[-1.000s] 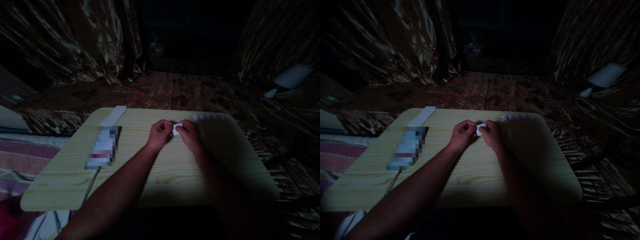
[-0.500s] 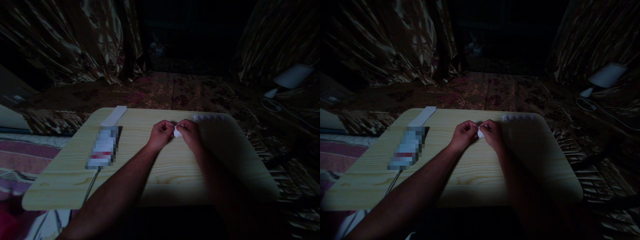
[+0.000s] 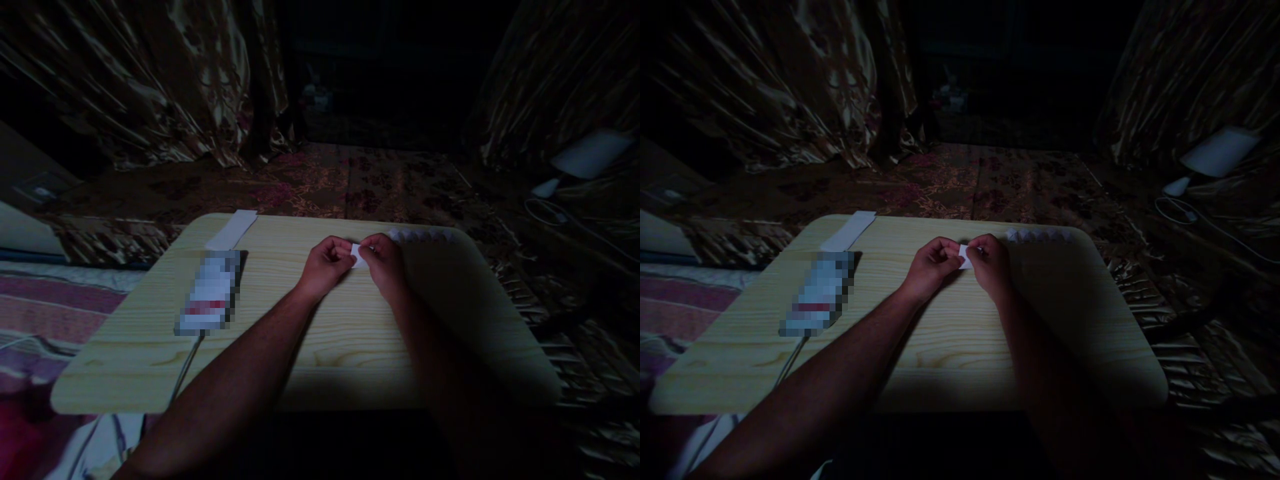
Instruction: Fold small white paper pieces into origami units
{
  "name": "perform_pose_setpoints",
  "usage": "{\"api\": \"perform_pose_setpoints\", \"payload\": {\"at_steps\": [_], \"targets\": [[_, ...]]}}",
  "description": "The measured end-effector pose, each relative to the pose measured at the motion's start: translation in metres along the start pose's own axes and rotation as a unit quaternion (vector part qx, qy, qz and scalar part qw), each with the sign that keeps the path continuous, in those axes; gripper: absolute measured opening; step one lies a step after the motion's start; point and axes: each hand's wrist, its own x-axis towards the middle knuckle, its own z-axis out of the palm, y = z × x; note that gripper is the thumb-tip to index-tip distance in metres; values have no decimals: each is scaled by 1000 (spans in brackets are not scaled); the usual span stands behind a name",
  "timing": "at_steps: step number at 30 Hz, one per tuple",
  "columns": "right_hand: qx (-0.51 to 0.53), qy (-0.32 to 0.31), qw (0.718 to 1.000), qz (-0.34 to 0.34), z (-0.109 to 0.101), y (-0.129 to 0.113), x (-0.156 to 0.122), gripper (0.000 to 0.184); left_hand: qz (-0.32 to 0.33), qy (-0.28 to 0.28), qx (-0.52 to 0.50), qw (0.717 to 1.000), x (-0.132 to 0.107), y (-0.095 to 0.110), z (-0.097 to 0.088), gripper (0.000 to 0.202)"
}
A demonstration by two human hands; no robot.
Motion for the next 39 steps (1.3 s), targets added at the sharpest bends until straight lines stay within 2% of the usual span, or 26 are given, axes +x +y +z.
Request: {"api": "perform_pose_setpoints", "payload": {"at_steps": [6, 10, 13, 20, 27, 33, 35, 39], "targets": [[6, -70, 997, 21, 2, 1, -2, 18, 18, 31, 40, 999, 3, -2, -6, 14], [-12, -65, 998, 25, 3, -1, -3, 13, 19, 46, 48, 998, 3, -1, -8, 12], [-22, -55, 998, 26, 3, -3, -3, 10, 18, 52, 34, 998, 3, 1, -6, 16], [16, -39, 997, 62, 1, -4, -1, 13, 7, 5, -22, 1000, 1, 3, -2, 44], [49, -51, 996, 62, 2, -4, -2, 14, 9, 28, -18, 999, 3, 1, -5, 43], [52, -39, 997, 36, 0, -3, 1, 20, 4, -30, -44, 999, 3, -1, -4, 55], [49, -37, 997, 38, 0, -3, 1, 18, 5, -27, -39, 999, 3, -1, -4, 55], [32, -34, 997, 54, 1, -5, 0, 11, 3, 18, -24, 1000, 4, -1, -6, 52]]}}
